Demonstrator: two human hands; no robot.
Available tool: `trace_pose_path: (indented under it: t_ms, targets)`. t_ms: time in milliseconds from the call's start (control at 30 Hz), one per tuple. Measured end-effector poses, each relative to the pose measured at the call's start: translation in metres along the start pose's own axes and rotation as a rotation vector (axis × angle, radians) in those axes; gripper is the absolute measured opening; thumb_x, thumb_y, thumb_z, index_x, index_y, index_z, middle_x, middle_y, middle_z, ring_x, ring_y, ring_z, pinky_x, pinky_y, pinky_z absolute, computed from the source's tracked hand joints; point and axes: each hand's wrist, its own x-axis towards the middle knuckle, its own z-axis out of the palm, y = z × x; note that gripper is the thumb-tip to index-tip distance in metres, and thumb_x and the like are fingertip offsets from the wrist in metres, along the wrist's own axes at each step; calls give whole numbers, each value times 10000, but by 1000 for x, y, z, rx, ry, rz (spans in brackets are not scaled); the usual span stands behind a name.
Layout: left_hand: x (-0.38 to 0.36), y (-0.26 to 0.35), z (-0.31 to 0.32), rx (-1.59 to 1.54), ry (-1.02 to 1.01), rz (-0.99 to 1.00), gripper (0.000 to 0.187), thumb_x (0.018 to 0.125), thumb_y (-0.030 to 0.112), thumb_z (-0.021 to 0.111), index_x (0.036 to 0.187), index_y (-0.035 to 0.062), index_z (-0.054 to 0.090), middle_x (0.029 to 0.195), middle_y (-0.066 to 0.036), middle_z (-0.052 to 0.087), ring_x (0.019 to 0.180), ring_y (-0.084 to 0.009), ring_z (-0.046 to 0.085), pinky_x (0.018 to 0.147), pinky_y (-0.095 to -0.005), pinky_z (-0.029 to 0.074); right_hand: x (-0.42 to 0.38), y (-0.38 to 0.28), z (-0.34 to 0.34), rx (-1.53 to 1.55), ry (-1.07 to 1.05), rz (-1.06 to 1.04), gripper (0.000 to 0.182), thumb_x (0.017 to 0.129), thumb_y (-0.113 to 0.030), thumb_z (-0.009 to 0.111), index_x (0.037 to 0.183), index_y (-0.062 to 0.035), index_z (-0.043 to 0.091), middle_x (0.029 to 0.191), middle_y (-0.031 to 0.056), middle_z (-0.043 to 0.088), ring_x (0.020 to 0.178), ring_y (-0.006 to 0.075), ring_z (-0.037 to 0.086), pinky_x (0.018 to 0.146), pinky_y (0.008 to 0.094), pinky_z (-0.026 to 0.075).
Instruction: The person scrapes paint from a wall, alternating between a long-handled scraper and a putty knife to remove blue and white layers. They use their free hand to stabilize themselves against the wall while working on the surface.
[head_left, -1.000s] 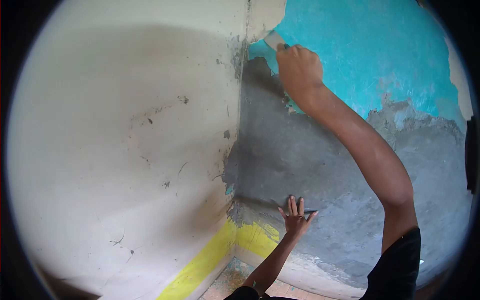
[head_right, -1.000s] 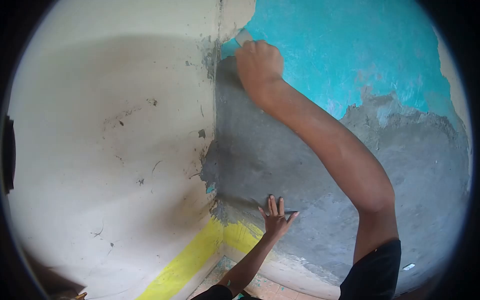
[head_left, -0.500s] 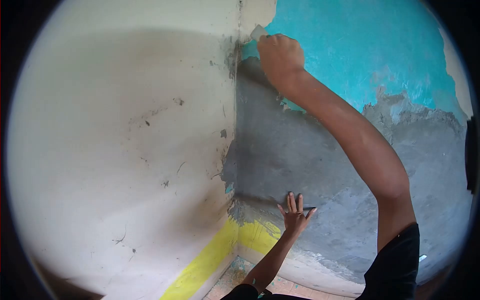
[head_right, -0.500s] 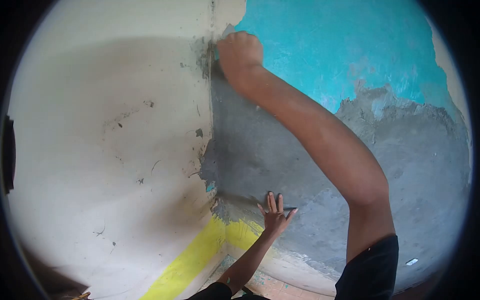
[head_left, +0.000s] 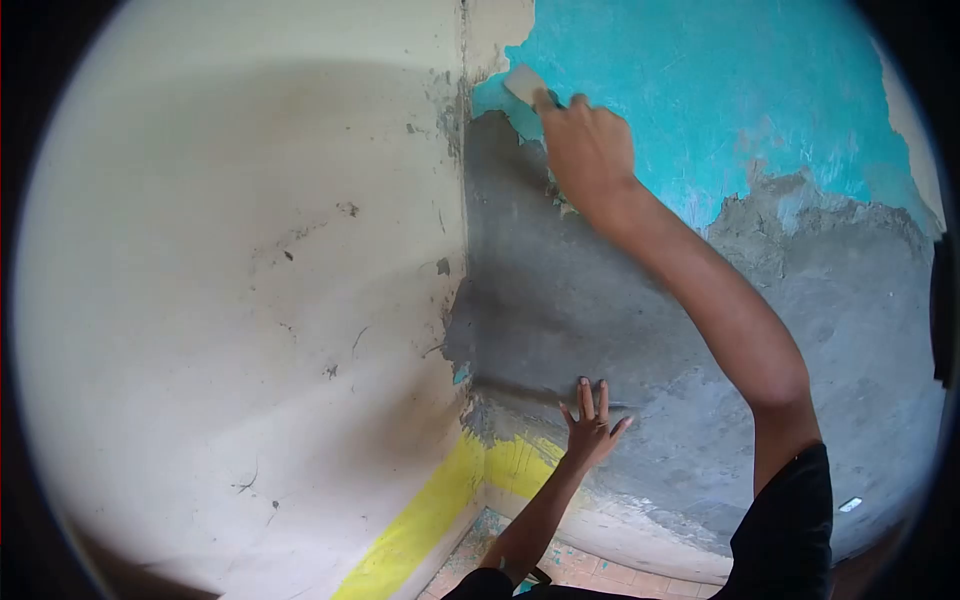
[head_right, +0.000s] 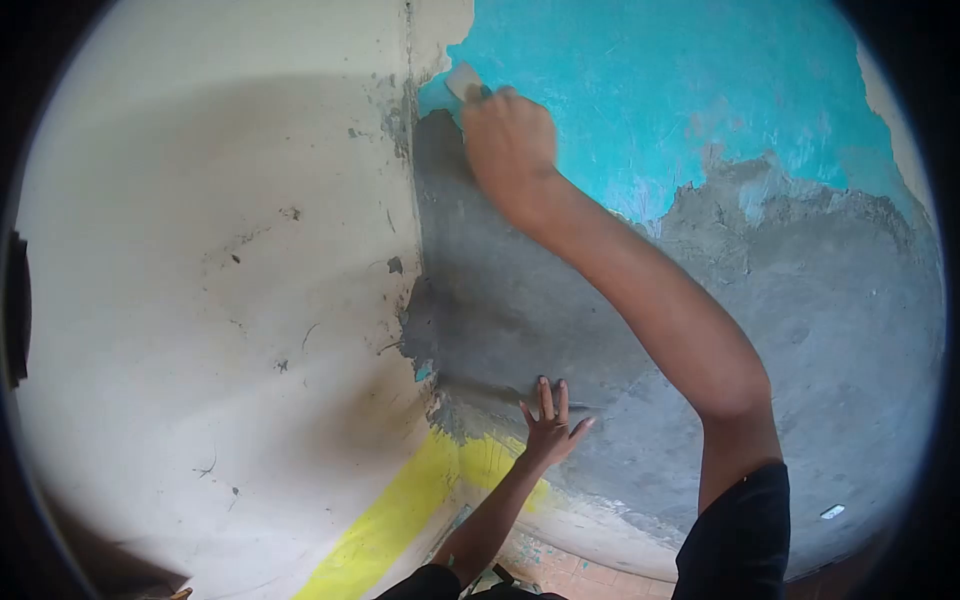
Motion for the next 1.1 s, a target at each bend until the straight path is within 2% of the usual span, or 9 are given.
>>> trace_pose_path:
  t_ms: [133,200,400,500,633,733,800,1000,1100]
  targets:
    - [14,-3,-71,-259,-160,61,810,930,501,551,1507,44,212,1491,-314,264,1350,-462,349,1098,-582,277,-50,22,2,134,-76,172,442,886,-102,575,1324,-65,525,882,147,623,685,307,672,548,406,539]
    - [44,-8,-110,-368,115,155,722,968,459,510,1493,40,245,1433,-273,386,1287,-397,459,1032,-525,389,-76,22,3,216,-73,206,466,917,-137,565,1374,-89,495,897,145,606,678,314,662,542,406,531]
    - [141,43,-254,-1436,37,-201,390,1031,326,445,1236,9,541,1196,-117,584,1068,-201,555,866,-317,466,-163,-19,17,590,-6,323,556,909,-149,598,1428,-56,420,1030,171,547,746,363,633,591,466,524]
    - [161,61,-250,-895,227,-132,399,1029,349,435,1133,-27,518,997,-154,607,924,-210,566,760,-373,466,-189,-31,19,863,43,377,616,896,-75,588,1466,-46,356,1075,182,531,863,385,606,688,448,514]
    - [166,54,-266,-458,205,-97,353,1021,292,429,1115,-36,522,1007,-277,594,896,-395,602,787,-427,457,-213,-25,10,1141,4,361,617,881,-47,587,1463,-64,385,1225,191,509,1109,385,520,936,421,436]
    - [184,27,-288,-10,503,213,325,1008,226,420,1215,-20,470,1042,-284,596,903,-473,600,774,-511,463,-244,7,-14,787,17,363,505,904,-91,570,1399,-43,476,1352,179,480,1223,336,481,1042,433,363]
    - [205,14,-320,367,410,160,409,995,197,430,1351,0,386,1044,-276,615,912,-449,620,763,-496,481,-282,31,-19,511,149,531,448,923,-122,560,1364,-48,522,1388,181,464,1272,333,445,1073,449,327]
    - [239,14,-364,-77,386,101,481,977,268,506,1405,56,451,1028,-240,667,843,-333,676,740,-354,516,-396,83,5,-111,265,959,474,1024,-255,379,1429,-15,436,1521,166,352,1418,337,293,1156,473,141]
    - [248,23,-364,-175,530,129,439,993,331,514,1358,89,534,1039,-197,688,913,-193,655,837,-332,480,-438,105,38,-248,256,808,510,1030,-294,336,1440,1,408,1539,144,336,1442,323,261,1161,478,87]
